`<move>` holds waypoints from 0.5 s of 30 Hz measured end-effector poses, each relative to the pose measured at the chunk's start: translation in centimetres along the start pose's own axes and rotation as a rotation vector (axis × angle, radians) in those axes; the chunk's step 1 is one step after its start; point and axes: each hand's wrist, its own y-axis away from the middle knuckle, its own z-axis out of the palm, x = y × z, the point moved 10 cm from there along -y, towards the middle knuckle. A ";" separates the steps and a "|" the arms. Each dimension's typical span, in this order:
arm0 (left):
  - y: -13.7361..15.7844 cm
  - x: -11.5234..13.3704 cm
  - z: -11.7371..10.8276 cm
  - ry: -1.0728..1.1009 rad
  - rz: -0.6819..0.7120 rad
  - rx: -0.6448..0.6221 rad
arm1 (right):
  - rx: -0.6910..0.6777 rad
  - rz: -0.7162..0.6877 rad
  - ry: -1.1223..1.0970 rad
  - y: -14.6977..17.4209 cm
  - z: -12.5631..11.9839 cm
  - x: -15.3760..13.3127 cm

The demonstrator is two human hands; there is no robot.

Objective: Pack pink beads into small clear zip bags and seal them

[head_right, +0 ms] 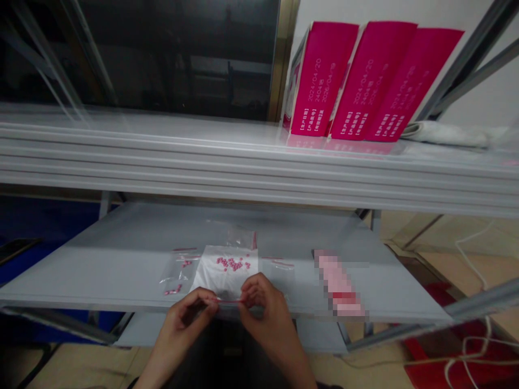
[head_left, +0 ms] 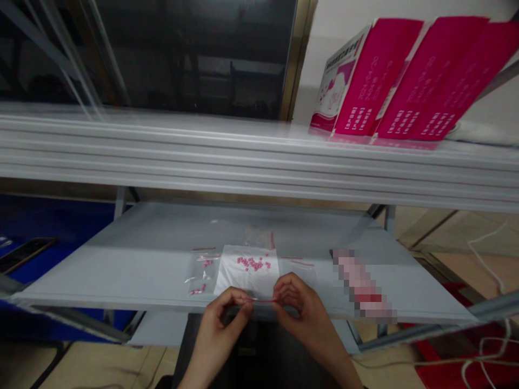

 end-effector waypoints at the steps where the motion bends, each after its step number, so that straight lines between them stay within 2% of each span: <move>1: 0.0 0.3 -0.2 -0.011 0.020 0.016 | 0.008 -0.002 -0.023 0.0 0.0 0.0; 5: 0.1 0.8 -0.8 -0.055 0.061 0.069 | 0.091 -0.048 -0.044 0.0 -0.3 0.0; 8: 0.3 1.3 -1.0 -0.085 0.088 0.084 | 0.204 -0.079 0.027 0.3 -1.0 0.2; 12: 0.5 2.9 -1.2 -0.126 0.194 0.096 | 0.327 -0.135 0.142 1.0 -1.4 -0.1; 15: 0.6 3.8 -1.3 -0.165 0.259 0.104 | 0.385 -0.187 0.148 1.4 -1.5 -0.7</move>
